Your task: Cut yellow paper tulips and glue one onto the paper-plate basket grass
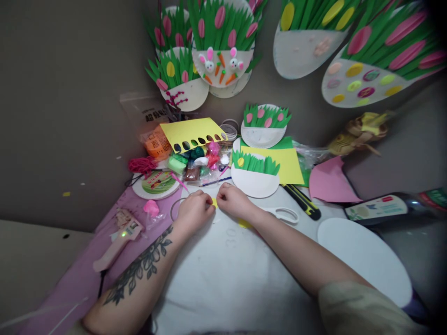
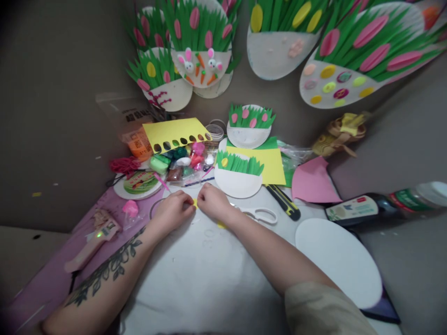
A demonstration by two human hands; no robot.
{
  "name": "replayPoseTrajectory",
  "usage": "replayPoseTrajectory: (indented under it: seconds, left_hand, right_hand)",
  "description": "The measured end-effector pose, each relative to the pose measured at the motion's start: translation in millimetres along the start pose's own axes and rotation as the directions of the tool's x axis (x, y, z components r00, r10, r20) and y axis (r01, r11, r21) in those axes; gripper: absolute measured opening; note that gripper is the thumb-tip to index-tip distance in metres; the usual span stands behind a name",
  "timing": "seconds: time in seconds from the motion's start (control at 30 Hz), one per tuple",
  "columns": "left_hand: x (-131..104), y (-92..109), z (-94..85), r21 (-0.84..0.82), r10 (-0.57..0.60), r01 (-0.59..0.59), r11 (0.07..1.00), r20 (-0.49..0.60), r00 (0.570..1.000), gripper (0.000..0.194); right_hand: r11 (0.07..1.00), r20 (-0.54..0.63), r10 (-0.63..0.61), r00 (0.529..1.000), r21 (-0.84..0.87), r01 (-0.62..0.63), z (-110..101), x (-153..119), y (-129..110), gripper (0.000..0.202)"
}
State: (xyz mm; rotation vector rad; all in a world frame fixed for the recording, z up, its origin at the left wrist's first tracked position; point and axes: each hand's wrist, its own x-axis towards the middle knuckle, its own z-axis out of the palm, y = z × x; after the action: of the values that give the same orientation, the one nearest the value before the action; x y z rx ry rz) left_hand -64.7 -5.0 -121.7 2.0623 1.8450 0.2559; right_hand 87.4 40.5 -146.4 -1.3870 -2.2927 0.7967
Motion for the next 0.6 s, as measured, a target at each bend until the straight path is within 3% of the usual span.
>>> replayPoseTrajectory:
  seconds: [0.27,0.6]
  left_hand:
    - [-1.8,2.8,3.2,-0.004,-0.050,0.049,0.999,-0.046,0.998,0.029]
    - [-4.5,5.4,1.8,-0.009,-0.041,0.041,0.999,-0.057,0.998,0.025]
  right_hand:
    - [0.999,-0.009,0.028,1.000,-0.037,-0.029,-1.6,-0.2,-4.9,0.011]
    - [0.992,-0.011,0.078,0.997,-0.099,-0.079,-1.4,0.8,-9.5,0.010]
